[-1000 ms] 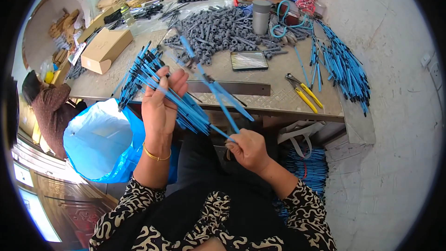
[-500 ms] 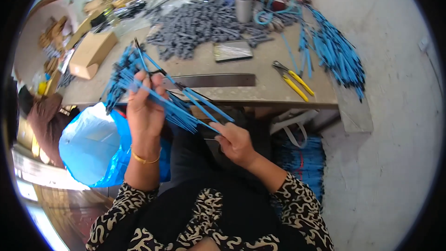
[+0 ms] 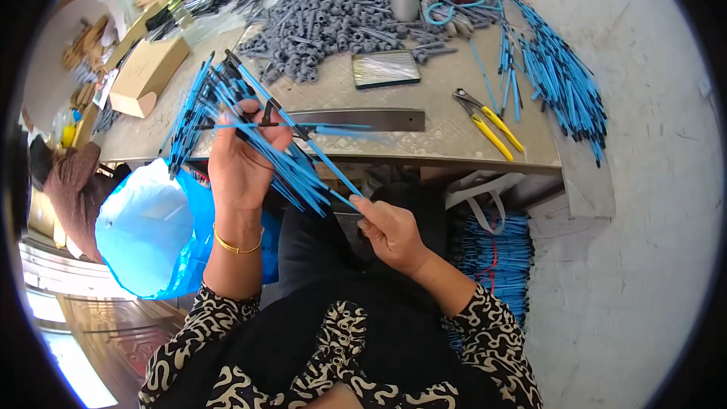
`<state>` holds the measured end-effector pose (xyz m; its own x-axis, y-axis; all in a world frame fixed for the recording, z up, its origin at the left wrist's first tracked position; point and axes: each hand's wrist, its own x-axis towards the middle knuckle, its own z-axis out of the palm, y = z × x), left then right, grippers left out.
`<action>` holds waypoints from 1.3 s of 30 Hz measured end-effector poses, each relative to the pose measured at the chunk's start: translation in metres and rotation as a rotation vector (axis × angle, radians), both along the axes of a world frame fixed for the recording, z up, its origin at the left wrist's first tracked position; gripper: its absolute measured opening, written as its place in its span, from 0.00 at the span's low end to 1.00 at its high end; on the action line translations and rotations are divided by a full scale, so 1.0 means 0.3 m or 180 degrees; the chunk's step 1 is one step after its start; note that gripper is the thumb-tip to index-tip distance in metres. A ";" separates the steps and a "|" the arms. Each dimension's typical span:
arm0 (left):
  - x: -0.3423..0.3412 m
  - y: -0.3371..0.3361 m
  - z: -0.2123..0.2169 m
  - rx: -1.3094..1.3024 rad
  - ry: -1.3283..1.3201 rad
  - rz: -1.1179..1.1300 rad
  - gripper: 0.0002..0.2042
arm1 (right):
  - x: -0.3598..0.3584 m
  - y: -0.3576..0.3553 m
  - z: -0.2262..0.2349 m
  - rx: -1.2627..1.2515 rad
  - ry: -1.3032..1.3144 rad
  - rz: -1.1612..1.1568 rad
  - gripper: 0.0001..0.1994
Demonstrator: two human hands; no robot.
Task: The person assembles and organizes sets of blue electrical wires with connectors on a workbench. This is done using pliers and wire cutters to manipulate the wires and connectors.
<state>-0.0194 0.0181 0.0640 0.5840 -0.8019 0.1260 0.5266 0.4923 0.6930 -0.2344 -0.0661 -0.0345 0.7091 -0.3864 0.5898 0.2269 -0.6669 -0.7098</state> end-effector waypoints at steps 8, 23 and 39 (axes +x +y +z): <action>-0.048 -0.032 0.002 -0.0356 -0.0467 0.0433 0.11 | 0.057 0.005 0.014 0.0075 -0.0552 0.0126 0.21; -0.043 0.025 0.001 0.0111 -0.0625 0.0374 0.08 | 0.023 0.033 -0.010 -0.0199 -0.0338 -0.0425 0.22; -0.090 0.112 0.039 -0.0422 -0.0705 -0.1817 0.09 | -0.102 -0.708 0.187 -0.0975 0.1597 -0.2715 0.14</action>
<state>-0.0463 0.0517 0.0757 0.0166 -0.9490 0.3148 0.5829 0.2650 0.7681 -0.2650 -0.2785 0.0215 0.4613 -0.7589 0.4596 -0.6808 -0.6349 -0.3652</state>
